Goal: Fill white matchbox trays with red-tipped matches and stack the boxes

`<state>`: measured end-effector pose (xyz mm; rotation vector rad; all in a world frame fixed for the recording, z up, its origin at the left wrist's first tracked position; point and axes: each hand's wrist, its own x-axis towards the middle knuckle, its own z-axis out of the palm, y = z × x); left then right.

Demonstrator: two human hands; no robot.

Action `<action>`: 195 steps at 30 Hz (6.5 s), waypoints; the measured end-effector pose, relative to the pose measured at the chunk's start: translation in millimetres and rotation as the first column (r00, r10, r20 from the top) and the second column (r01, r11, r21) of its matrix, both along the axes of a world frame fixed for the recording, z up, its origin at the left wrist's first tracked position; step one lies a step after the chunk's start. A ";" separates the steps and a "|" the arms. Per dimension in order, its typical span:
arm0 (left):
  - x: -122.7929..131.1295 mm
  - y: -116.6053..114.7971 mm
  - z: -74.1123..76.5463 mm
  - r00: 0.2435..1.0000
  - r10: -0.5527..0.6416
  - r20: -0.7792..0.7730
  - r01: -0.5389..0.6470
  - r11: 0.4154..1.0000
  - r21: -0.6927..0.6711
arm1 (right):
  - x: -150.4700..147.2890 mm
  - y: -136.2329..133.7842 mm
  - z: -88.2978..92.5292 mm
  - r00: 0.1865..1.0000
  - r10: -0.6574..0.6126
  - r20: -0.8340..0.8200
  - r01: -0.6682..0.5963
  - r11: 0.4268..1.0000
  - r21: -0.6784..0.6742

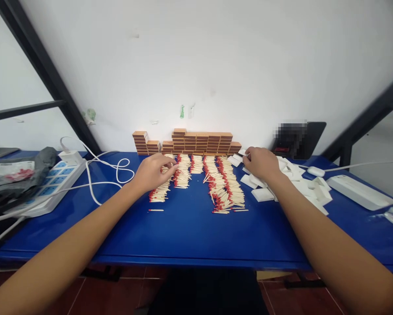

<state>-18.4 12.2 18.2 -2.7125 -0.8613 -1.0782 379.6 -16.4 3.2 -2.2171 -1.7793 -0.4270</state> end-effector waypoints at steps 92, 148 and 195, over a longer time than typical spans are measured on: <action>12.0 -16.7 -5.9 0.996 -0.078 -0.034 0.075 0.994 -0.085 | -104.2 -38.0 18.6 0.563 0.786 -0.256 -0.793 0.601 0.102; 11.4 -9.8 -7.6 0.998 -0.057 -0.007 0.057 0.997 -0.045 | -71.7 -25.9 20.3 0.830 0.488 -0.271 -0.536 0.833 -0.140; 17.3 -14.1 -11.9 0.993 -0.096 -0.066 0.090 0.992 -0.090 | -65.5 -30.0 26.6 0.807 0.516 -0.289 -0.578 0.790 -0.203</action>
